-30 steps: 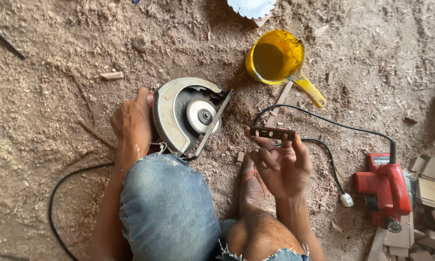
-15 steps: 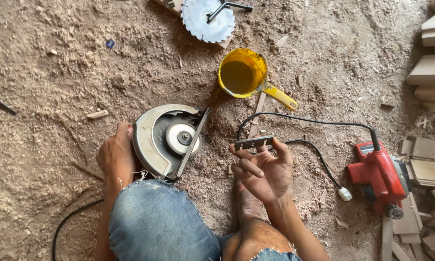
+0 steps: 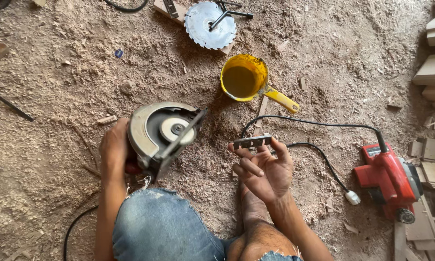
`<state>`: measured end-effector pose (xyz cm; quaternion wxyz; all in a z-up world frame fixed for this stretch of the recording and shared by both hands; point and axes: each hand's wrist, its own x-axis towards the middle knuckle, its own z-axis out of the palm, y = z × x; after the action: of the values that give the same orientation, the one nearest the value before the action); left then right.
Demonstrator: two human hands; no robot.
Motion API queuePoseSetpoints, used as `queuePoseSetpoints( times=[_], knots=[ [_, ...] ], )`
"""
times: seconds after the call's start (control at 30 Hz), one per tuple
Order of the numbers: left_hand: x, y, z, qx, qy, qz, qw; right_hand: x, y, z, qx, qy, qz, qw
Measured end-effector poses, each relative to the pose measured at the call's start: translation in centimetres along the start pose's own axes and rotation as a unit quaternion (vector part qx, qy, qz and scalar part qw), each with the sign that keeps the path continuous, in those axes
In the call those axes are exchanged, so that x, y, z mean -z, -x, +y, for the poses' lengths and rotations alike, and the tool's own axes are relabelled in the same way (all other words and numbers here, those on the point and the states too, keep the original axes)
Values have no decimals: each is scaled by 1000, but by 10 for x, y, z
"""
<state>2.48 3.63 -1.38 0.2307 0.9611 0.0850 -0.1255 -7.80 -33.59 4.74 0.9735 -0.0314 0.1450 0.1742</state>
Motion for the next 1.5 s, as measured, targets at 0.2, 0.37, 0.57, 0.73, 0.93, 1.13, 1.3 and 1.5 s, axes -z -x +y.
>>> queuePoseSetpoints(
  times=[0.2,0.37,0.57,0.73,0.93,1.13,1.3,1.5],
  knots=[
    [7,-60,-30,232,292,-115,921,2,5,0,2,7,-34,999],
    [-4,-88,-70,257,347,-117,894,1,10,0,7,17,-61,998],
    [2,-75,-81,260,278,-21,924,-4,12,0,8,31,-91,995],
    [37,0,-46,170,306,331,876,-13,12,-1,3,59,-108,992],
    [85,115,50,-151,216,383,885,-38,-1,9,-36,89,-121,988],
    [108,129,156,-500,76,180,844,-54,-17,33,-69,120,-148,979],
    [91,118,178,-528,-54,245,811,-47,-13,48,-54,139,-134,980],
    [62,123,157,-565,-62,334,752,-42,-6,51,-47,118,-158,979]
  ],
)
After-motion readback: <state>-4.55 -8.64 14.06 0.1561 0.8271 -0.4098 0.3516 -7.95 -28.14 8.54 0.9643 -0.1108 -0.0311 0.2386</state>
